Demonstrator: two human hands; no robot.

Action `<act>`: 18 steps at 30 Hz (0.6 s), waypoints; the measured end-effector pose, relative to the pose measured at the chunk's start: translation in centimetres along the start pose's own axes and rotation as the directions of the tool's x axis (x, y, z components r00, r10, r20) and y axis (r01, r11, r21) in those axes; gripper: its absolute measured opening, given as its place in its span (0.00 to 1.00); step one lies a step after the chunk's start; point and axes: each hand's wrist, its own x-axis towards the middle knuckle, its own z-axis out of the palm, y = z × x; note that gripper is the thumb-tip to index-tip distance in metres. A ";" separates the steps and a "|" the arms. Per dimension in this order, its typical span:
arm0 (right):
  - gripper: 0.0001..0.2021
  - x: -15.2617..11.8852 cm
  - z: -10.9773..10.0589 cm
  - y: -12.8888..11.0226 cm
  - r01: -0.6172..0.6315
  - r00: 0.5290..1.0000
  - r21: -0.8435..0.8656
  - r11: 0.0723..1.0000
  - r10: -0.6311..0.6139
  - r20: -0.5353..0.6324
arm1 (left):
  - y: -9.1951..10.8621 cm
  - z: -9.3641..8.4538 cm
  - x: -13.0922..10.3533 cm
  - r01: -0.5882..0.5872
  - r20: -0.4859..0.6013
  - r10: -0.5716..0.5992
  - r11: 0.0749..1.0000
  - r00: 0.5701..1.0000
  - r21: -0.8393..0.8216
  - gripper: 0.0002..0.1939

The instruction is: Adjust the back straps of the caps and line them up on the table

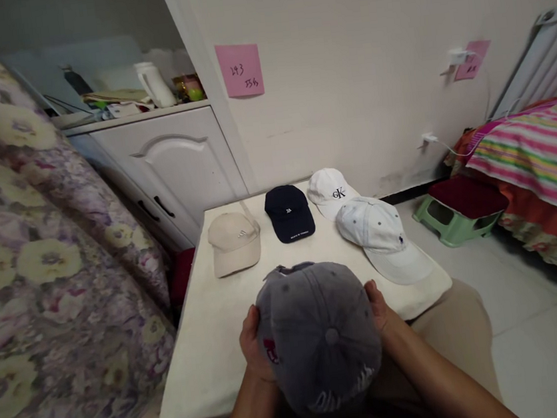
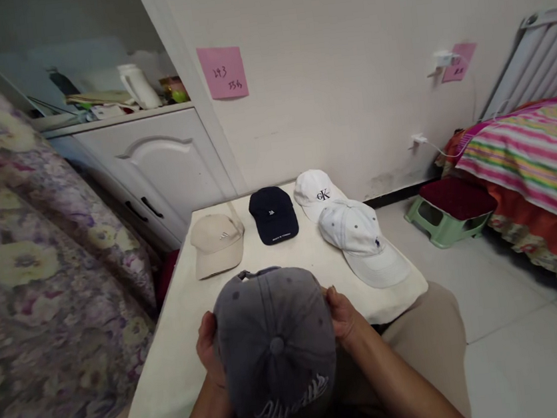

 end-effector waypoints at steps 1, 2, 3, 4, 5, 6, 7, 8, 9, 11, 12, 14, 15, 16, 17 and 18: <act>0.28 -0.2 -0.3 0.2 0.005 1.000 0.000 1.000 -0.005 0.015 | 0.1 0.3 0.4 0.005 0.000 -0.005 1.000 1.000 -0.014 0.23; 0.29 -0.4 -0.5 0.5 0.015 1.000 -0.002 1.000 -0.015 0.027 | 0.2 0.5 0.7 0.011 -0.001 -0.011 1.000 1.000 -0.028 0.24; 0.29 -0.6 -0.8 0.7 0.026 0.999 -0.004 1.000 -0.026 0.037 | 0.2 0.7 1.1 0.015 -0.004 -0.016 0.999 1.000 -0.041 0.26; 0.28 -0.7 -1.0 1.0 0.036 0.998 -0.006 0.999 -0.035 0.042 | 0.3 0.9 1.4 0.019 -0.010 -0.020 0.998 1.000 -0.051 0.26; 0.26 -0.8 -1.1 1.3 0.046 0.998 -0.007 0.999 -0.046 0.043 | 0.4 1.0 1.7 0.025 -0.022 -0.027 0.998 0.999 -0.059 0.27; 0.24 -0.9 -1.2 1.5 0.058 0.998 -0.009 0.998 -0.058 0.039 | 0.3 1.1 1.9 0.031 -0.034 -0.033 0.998 0.999 -0.063 0.28; 0.21 -0.9 -1.2 1.6 0.073 0.997 -0.010 0.997 -0.073 0.032 | 0.3 1.1 2.1 0.040 -0.048 -0.043 0.997 0.998 -0.065 0.29; 0.19 -0.8 -1.1 1.6 0.090 0.996 -0.010 0.996 -0.089 0.023 | 0.2 1.1 2.1 0.051 -0.060 -0.055 0.997 0.997 -0.063 0.30; 0.18 -0.8 -1.1 1.6 0.107 0.994 -0.009 0.994 -0.107 0.012 | 0.0 1.1 2.1 0.059 -0.063 -0.063 0.997 0.996 -0.058 0.30; 0.16 -0.6 -0.8 1.3 0.139 0.990 -0.008 0.990 -0.139 -0.010 | -0.5 0.7 1.6 0.066 -0.036 -0.067 0.997 0.997 -0.041 0.29; 0.16 -0.5 -0.7 1.2 0.149 0.988 -0.009 0.989 -0.149 -0.028 | -0.8 0.4 1.2 0.066 -0.009 -0.066 0.997 0.998 -0.031 0.28; 0.15 -0.4 -0.5 1.0 0.156 0.985 -0.014 0.988 -0.156 -0.076 | -1.4 -0.2 0.3 0.076 0.048 -0.075 0.997 0.996 -0.009 0.22; 0.15 -0.4 -0.4 0.9 0.153 0.983 -0.016 0.988 -0.154 -0.104 | -1.6 -0.4 -0.1 0.088 0.063 -0.088 0.996 0.994 0.001 0.20; 0.15 -0.4 -0.4 0.9 0.146 0.981 -0.014 0.989 -0.147 -0.130 | -1.8 -0.7 -0.4 0.101 0.062 -0.101 0.995 0.993 0.008 0.17; 0.16 -0.4 -0.4 1.0 0.139 0.979 -0.009 0.990 -0.138 -0.151 | -1.9 -0.9 -0.6 0.108 0.048 -0.109 0.994 0.993 0.011 0.17; 0.15 -0.4 -0.4 1.0 0.132 0.978 -0.001 0.991 -0.130 -0.163 | -2.0 -1.0 -0.7 0.106 0.022 -0.107 0.994 0.994 0.011 0.17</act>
